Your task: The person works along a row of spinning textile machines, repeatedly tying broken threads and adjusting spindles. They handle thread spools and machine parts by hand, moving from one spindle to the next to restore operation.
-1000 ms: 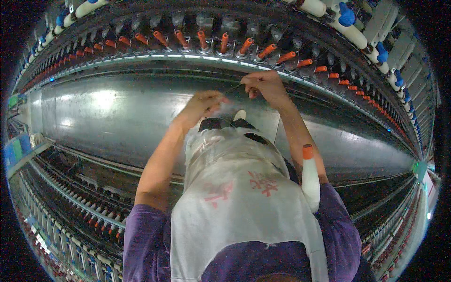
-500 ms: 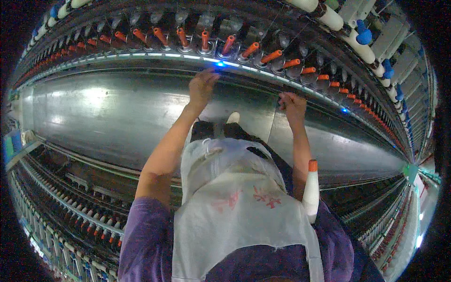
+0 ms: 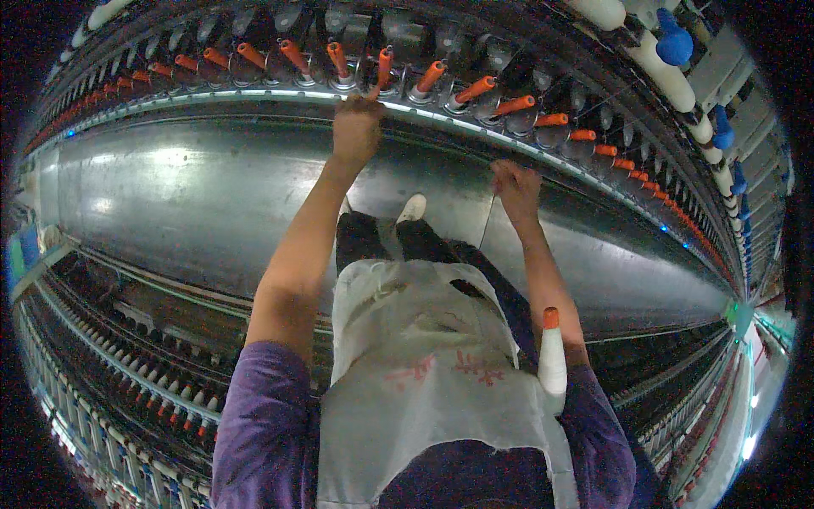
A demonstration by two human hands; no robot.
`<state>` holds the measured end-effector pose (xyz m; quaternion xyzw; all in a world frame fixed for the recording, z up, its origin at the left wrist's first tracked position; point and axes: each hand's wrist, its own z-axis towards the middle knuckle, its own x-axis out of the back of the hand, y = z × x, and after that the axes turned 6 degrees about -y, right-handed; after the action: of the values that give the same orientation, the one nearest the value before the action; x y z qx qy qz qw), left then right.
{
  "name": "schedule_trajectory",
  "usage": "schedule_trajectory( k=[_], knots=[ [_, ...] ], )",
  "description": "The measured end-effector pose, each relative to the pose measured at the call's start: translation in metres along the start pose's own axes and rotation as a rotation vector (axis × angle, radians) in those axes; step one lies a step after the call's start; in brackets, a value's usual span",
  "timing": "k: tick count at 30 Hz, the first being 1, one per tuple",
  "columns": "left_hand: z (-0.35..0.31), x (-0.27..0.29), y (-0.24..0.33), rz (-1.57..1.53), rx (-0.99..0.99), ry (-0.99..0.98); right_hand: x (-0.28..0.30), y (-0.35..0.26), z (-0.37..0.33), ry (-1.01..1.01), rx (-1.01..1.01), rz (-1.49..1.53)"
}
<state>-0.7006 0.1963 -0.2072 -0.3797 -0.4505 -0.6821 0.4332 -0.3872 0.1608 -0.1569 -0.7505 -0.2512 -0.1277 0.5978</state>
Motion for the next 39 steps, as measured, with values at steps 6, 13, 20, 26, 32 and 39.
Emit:
schedule_trajectory(
  k=[6,13,20,26,32,39],
  knots=[
    [-0.004,-0.025,-0.005,-0.184,0.486,0.123,-0.01,0.02,0.038,-0.059,0.09,0.111],
    [0.001,-0.077,-0.01,-0.544,0.788,0.426,-0.024,0.034,0.068,-0.112,-0.148,0.264],
    [0.034,-0.058,0.015,-1.719,1.204,0.792,-0.021,0.005,0.059,0.03,0.011,0.372],
    [0.073,0.039,0.047,-1.992,1.104,0.645,-0.039,-0.078,0.038,-0.03,0.442,-0.081],
    [0.076,0.082,0.045,-1.303,0.736,0.357,-0.036,-0.117,0.036,-0.109,0.688,-0.372],
    [0.038,0.017,0.039,-1.638,1.122,0.417,-0.016,-0.126,-0.009,-0.036,0.908,-0.575]
  ],
)
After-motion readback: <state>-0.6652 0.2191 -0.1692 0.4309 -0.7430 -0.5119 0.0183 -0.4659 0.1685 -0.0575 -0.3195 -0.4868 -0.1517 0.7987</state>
